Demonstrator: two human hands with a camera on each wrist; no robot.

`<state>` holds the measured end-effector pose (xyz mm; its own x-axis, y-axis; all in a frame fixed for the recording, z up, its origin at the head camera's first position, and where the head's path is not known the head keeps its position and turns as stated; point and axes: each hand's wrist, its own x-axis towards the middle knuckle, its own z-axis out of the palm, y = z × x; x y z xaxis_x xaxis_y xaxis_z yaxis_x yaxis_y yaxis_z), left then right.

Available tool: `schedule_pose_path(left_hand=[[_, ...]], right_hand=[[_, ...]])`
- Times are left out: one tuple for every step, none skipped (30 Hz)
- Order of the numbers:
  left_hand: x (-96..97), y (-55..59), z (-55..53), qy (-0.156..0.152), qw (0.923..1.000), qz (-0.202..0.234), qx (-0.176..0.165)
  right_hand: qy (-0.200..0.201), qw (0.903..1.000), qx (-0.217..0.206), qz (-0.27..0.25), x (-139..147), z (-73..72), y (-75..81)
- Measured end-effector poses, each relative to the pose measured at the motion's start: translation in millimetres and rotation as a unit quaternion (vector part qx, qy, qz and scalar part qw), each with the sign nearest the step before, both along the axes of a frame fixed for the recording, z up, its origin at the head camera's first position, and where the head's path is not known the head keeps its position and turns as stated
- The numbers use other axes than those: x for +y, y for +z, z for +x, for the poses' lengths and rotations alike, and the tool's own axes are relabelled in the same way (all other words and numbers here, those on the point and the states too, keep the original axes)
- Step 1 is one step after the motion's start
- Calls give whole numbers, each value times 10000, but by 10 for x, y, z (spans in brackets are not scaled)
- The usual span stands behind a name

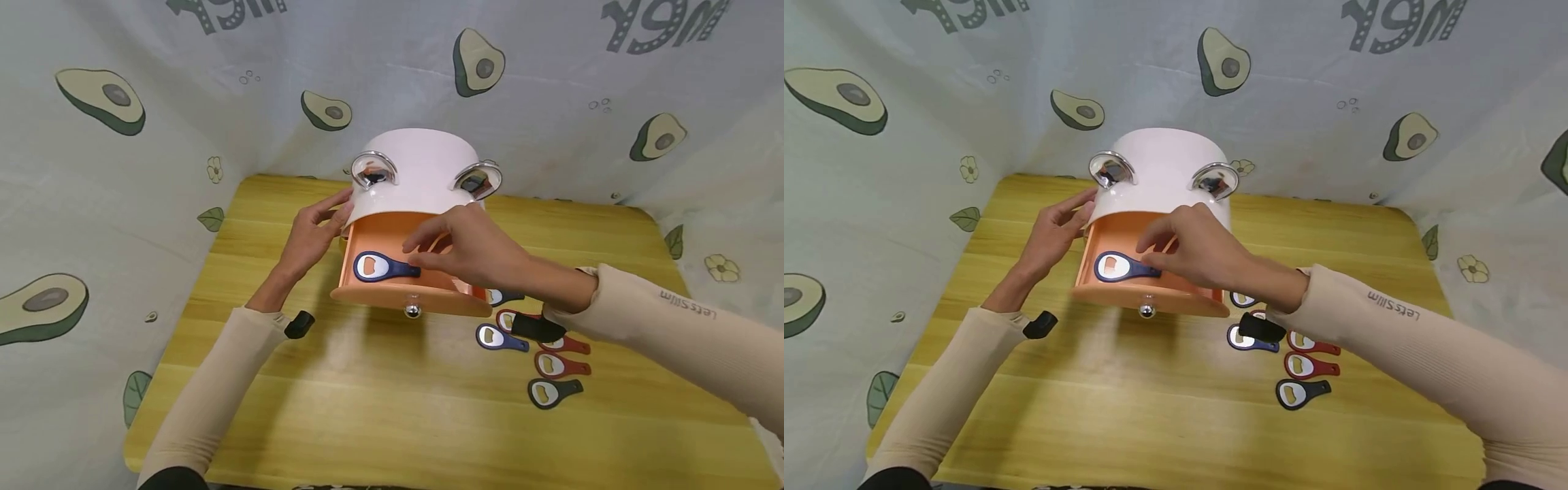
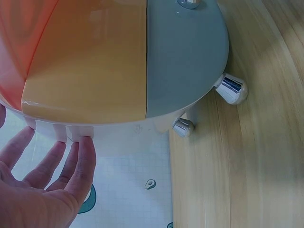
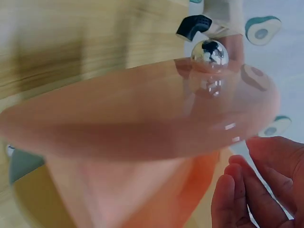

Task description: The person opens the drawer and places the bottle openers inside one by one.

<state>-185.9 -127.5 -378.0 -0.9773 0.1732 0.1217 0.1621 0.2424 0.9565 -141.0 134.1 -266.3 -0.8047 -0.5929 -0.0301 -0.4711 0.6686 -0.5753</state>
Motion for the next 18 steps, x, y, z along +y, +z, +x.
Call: schedule_pose_path(left_hand=[[6, 0, -2, -6, 10000, -2, 3], [11, 2, -2, -8, 10000, -7, 5], [16, 5, 0, -15, 10000, -19, 3], [8, 1, 0, -11, 10000, -21, -4], [2, -1, 2, -7, 10000, -27, -8], [-2, 0, 4, -5, 10000, -33, -12], [-5, -2, 4, -2, 10000, -30, -9], [-6, -3, 3, -2, 10000, -12, -7], [-6, -5, 2, 8, 10000, 0, -8], [-5, -7, -1, 22, 10000, 8, -7], [-3, -6, -1, 27, 10000, 14, -7], [-1, -7, -3, 29, 10000, 25, -9], [2, -9, -7, 29, 10000, 36, -9], [4, -9, -10, 22, 10000, 37, -9], [5, -9, -13, 18, 10000, 31, -3], [6, -9, -16, 2, 10000, 31, 1], [8, -6, -13, -10, 10000, 27, 2], [5, -8, -15, -13, 10000, 28, 6]], right_hand=[[-38, 10000, -12, -56, 56, 14, 4], [-94, 9999, -23, -104, 116, 30, 6], [-146, 9998, -9, -127, 177, 45, 5], [-178, 9997, -14, -169, 227, 55, -3], [-209, 9996, -8, -214, 280, 67, -12], [-226, 9994, 36, -262, 334, 79, -22], [-248, 9991, 68, -334, 388, 92, -31], [-273, 9988, 109, -392, 444, 106, -41], [-279, 9984, 152, -467, 501, 121, -53], [-289, 9978, 179, -568, 562, 135, -65], [-322, 9972, 233, -634, 626, 153, -79], [-368, 9965, 273, -698, 692, 172, -96], [-437, 9957, 284, -761, 763, 194, -112], [-512, 9951, 292, -791, 835, 216, -131], [-570, 9945, 282, -834, 907, 237, -154], [-650, 9937, 269, -867, 978, 260, -179], [-765, 9928, 229, -894, 1046, 284, -209], [-875, 9918, 164, -920, 1114, 311, -240]])
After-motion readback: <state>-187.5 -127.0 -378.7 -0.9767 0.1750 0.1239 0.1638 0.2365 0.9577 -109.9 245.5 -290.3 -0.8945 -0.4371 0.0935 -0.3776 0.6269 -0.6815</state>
